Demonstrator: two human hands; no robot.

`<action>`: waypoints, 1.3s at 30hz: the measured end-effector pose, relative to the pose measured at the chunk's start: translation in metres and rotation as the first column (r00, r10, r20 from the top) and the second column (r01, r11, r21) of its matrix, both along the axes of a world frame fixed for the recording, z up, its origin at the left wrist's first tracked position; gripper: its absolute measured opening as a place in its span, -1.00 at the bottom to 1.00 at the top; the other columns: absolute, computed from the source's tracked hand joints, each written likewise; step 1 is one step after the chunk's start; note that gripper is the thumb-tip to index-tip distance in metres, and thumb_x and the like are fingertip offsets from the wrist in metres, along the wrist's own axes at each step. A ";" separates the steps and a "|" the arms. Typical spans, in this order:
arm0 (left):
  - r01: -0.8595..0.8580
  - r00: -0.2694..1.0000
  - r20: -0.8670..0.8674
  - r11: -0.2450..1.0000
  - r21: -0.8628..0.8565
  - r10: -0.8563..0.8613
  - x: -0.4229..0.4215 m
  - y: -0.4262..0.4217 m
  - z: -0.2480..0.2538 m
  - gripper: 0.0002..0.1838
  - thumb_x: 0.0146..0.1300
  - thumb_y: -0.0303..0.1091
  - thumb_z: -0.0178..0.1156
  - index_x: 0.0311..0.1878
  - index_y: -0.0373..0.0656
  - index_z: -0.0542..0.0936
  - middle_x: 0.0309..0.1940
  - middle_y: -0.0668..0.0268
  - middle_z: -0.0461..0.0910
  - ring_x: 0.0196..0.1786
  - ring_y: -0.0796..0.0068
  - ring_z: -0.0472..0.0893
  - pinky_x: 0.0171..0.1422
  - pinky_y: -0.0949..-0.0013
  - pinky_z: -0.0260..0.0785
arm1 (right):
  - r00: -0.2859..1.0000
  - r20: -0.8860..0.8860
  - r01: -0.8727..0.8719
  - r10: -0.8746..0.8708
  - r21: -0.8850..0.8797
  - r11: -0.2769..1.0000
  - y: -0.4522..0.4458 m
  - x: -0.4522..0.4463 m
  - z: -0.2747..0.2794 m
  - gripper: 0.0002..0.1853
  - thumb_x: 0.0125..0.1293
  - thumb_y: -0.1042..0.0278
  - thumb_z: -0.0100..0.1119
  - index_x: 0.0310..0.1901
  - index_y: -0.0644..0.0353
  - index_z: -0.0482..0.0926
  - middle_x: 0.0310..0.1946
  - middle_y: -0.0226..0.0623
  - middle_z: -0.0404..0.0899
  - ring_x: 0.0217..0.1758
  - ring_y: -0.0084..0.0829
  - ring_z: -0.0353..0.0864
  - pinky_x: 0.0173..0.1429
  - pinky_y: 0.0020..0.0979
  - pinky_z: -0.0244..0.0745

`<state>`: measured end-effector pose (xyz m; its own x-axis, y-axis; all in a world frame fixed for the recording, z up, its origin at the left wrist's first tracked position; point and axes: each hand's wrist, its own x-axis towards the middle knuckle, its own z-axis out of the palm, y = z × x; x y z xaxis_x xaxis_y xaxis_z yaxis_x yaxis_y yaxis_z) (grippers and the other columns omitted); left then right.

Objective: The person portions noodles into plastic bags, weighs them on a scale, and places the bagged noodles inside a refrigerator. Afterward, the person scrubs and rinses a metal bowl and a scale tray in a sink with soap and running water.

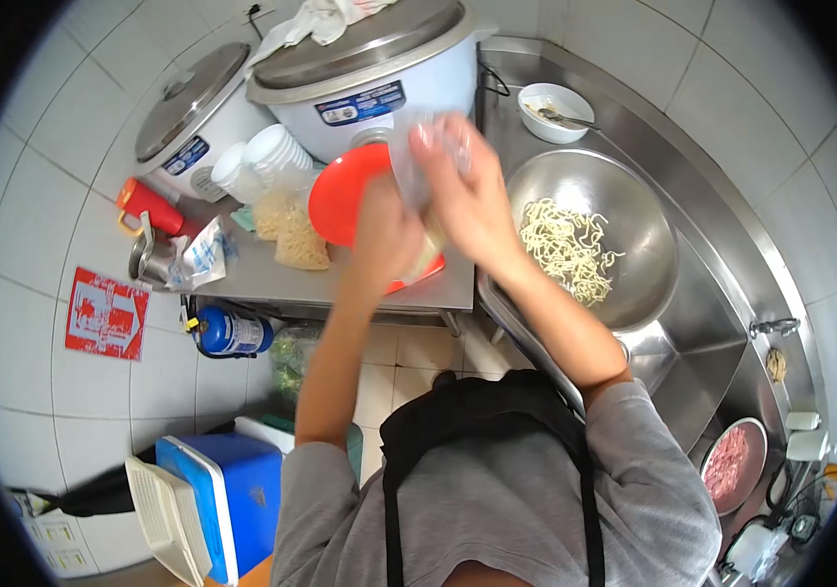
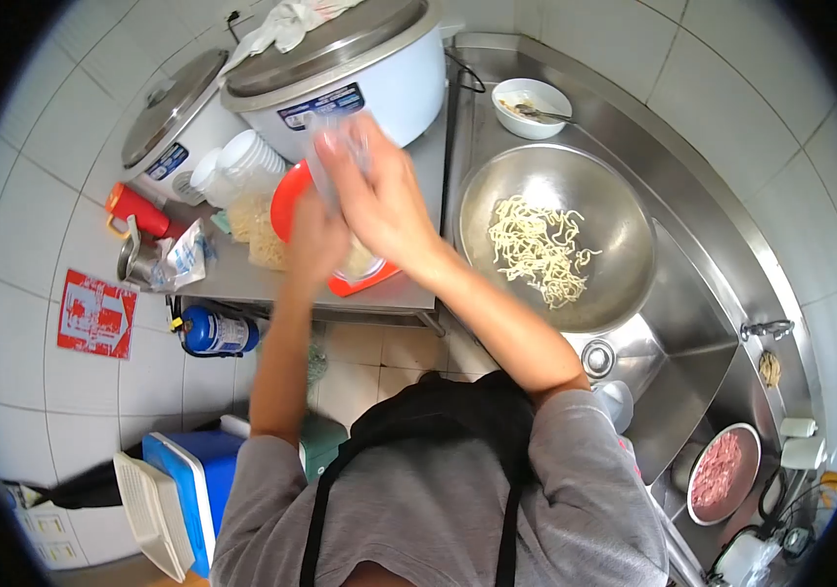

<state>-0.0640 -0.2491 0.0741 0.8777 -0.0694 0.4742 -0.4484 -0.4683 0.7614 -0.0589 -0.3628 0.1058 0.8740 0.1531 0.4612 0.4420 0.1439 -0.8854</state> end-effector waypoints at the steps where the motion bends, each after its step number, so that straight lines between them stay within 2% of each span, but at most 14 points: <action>1: 0.053 0.998 -0.020 0.998 -0.023 -0.054 -0.003 -0.009 -0.026 -0.78 0.05 -0.42 0.02 -0.26 -0.35 0.48 -0.38 -0.05 0.54 -0.23 -0.01 0.54 -0.16 0.15 0.32 | 0.998 -0.052 -0.019 0.017 -0.040 0.999 -0.007 -0.008 -0.012 -0.68 0.30 0.23 -0.09 -0.16 0.38 0.43 -0.29 -0.05 0.54 -0.21 -0.36 0.54 -0.10 -0.36 0.39; 5: 0.125 0.942 -0.312 0.992 -0.009 -0.121 0.002 -0.021 -0.135 -0.72 0.06 -0.37 0.04 -0.17 -0.32 0.47 -0.28 -0.07 0.53 -0.11 -0.05 0.49 -0.10 0.11 0.31 | 0.981 -0.164 0.041 -0.103 -0.346 0.938 -0.026 -0.015 -0.082 -0.72 0.27 0.28 -0.05 -0.17 0.37 0.45 -0.29 0.01 0.53 -0.19 -0.14 0.53 -0.08 -0.31 0.39; 7: 0.009 0.999 -0.051 0.985 0.172 0.000 0.005 -0.029 -0.184 -0.76 0.04 -0.36 0.07 -0.23 -0.28 0.51 -0.28 -0.01 0.54 -0.14 -0.02 0.50 -0.12 0.11 0.30 | 0.976 -0.129 0.097 -0.174 -0.460 0.883 -0.036 -0.015 -0.117 -0.74 0.24 0.31 -0.01 -0.20 0.38 0.45 -0.30 0.02 0.50 -0.18 -0.05 0.50 -0.08 -0.27 0.38; 13: 0.104 0.979 -0.202 0.913 0.395 -0.024 0.003 -0.038 -0.183 -0.76 0.01 -0.34 0.10 -0.24 -0.24 0.52 -0.26 0.07 0.54 -0.14 0.07 0.49 -0.04 0.14 0.25 | 0.955 0.297 0.197 -0.028 -0.559 0.805 -0.052 -0.014 -0.135 -0.80 0.19 0.35 0.06 -0.34 0.35 0.47 -0.37 -0.09 0.44 -0.28 -0.12 0.46 -0.20 -0.22 0.35; 16: 0.039 0.998 -0.068 0.891 0.452 -0.009 0.013 -0.031 -0.174 -0.77 0.02 -0.38 0.07 -0.23 -0.22 0.53 -0.27 0.11 0.55 -0.12 0.13 0.49 -0.03 0.17 0.25 | 0.968 -0.076 0.187 -0.240 -0.420 0.888 -0.066 -0.011 -0.109 -0.83 0.19 0.39 0.06 -0.36 0.36 0.47 -0.37 -0.16 0.47 -0.35 -0.23 0.49 -0.28 -0.31 0.37; 18: 0.070 0.989 -0.149 0.879 0.472 0.001 0.020 -0.036 -0.176 -0.78 0.03 -0.39 0.06 -0.23 -0.22 0.53 -0.26 0.14 0.55 -0.10 0.16 0.48 -0.01 0.18 0.24 | 0.960 0.219 0.263 -0.172 -0.514 0.817 -0.072 -0.006 -0.096 -0.80 0.14 0.34 0.09 -0.23 0.25 0.49 -0.27 -0.21 0.48 -0.22 -0.26 0.47 -0.17 -0.29 0.36; 20: -0.131 0.976 0.215 0.904 0.406 0.045 0.018 -0.048 -0.202 -0.75 -0.01 -0.37 0.07 -0.21 -0.17 0.53 -0.18 0.23 0.51 -0.01 0.29 0.44 0.03 0.18 0.20 | 0.811 0.585 0.417 -0.004 -0.573 0.705 -0.071 -0.017 -0.074 -0.70 0.10 0.30 0.10 -0.12 0.18 0.48 -0.16 -0.23 0.46 -0.09 -0.31 0.44 -0.05 -0.26 0.34; 22: -0.185 0.975 0.189 0.900 0.396 0.117 0.012 -0.055 -0.205 -0.75 -0.03 -0.33 0.09 -0.24 -0.14 0.53 -0.20 0.26 0.51 0.01 0.33 0.41 0.07 0.19 0.16 | 0.745 0.598 0.475 0.295 -0.787 0.393 -0.065 -0.024 -0.087 -0.53 0.06 0.27 0.05 0.07 0.09 0.40 0.01 -0.31 0.37 0.10 -0.34 0.33 0.17 -0.22 0.16; 25: -0.232 0.960 0.247 0.877 0.422 0.135 0.009 -0.060 -0.203 -0.77 -0.03 -0.30 0.09 -0.26 -0.10 0.54 -0.24 0.28 0.50 0.03 0.34 0.39 0.13 0.20 0.09 | 0.636 0.543 0.733 0.548 -0.647 -0.210 -0.066 -0.011 -0.123 -0.59 0.06 0.27 -0.02 0.01 0.06 0.47 -0.01 -0.38 0.44 0.14 -0.33 0.31 0.27 -0.26 0.02; 28: -0.061 0.996 0.077 0.922 0.382 0.034 0.005 -0.057 -0.190 -0.77 -0.01 -0.31 0.09 -0.24 -0.09 0.52 -0.24 0.26 0.49 0.02 0.29 0.39 0.15 0.24 0.05 | 0.818 0.126 0.428 0.561 -0.785 -0.447 -0.061 -0.011 -0.124 -0.74 0.09 0.28 -0.02 -0.21 0.13 0.55 -0.25 -0.40 0.57 -0.02 -0.35 0.45 0.15 -0.26 0.20; 31: 0.190 0.980 -0.004 0.928 0.321 -0.199 0.001 -0.043 -0.184 -0.81 0.12 -0.33 0.04 -0.20 -0.16 0.48 -0.18 0.21 0.48 0.11 0.23 0.35 0.16 0.18 0.05 | 0.926 -0.229 -0.230 0.302 -0.973 -0.034 -0.078 0.005 -0.106 -0.79 0.20 0.25 -0.05 -0.40 0.15 0.54 -0.47 -0.34 0.59 -0.30 -0.34 0.52 -0.14 -0.25 0.33; 32: 0.257 0.965 -0.027 0.920 0.296 -0.261 -0.001 -0.037 -0.179 -0.81 0.14 -0.33 0.03 -0.19 -0.17 0.47 -0.17 0.21 0.47 0.13 0.22 0.34 0.16 0.16 0.05 | 0.866 -0.199 -0.344 0.459 -0.903 0.258 -0.094 0.022 -0.125 -0.72 0.28 0.17 -0.09 -0.46 0.15 0.50 -0.60 -0.34 0.50 -0.55 -0.41 0.43 -0.40 -0.32 0.28; 34: 0.341 0.934 -0.145 0.934 0.104 -0.325 -0.016 -0.031 -0.158 -0.80 0.17 -0.35 0.05 -0.15 -0.20 0.42 -0.09 0.19 0.39 0.17 0.21 0.29 0.15 0.19 0.06 | 0.619 -0.777 -0.692 0.114 -0.471 0.548 -0.105 0.018 -0.096 -0.74 0.24 0.22 -0.04 -0.56 0.12 0.42 -0.68 -0.42 0.37 -0.64 -0.53 0.30 -0.49 -0.42 0.25; 39: 0.261 0.953 0.058 0.905 0.337 -0.297 -0.020 -0.034 -0.075 -0.78 0.04 -0.30 0.20 -0.30 -0.21 0.48 -0.22 0.26 0.36 0.02 0.28 0.35 0.00 0.23 0.12 | 0.264 -0.911 -0.510 0.316 0.146 0.848 -0.140 0.018 -0.099 -0.61 0.32 0.08 -0.17 -0.65 0.03 0.23 -0.78 -0.54 0.13 -0.72 -0.61 0.08 -0.57 -0.47 0.12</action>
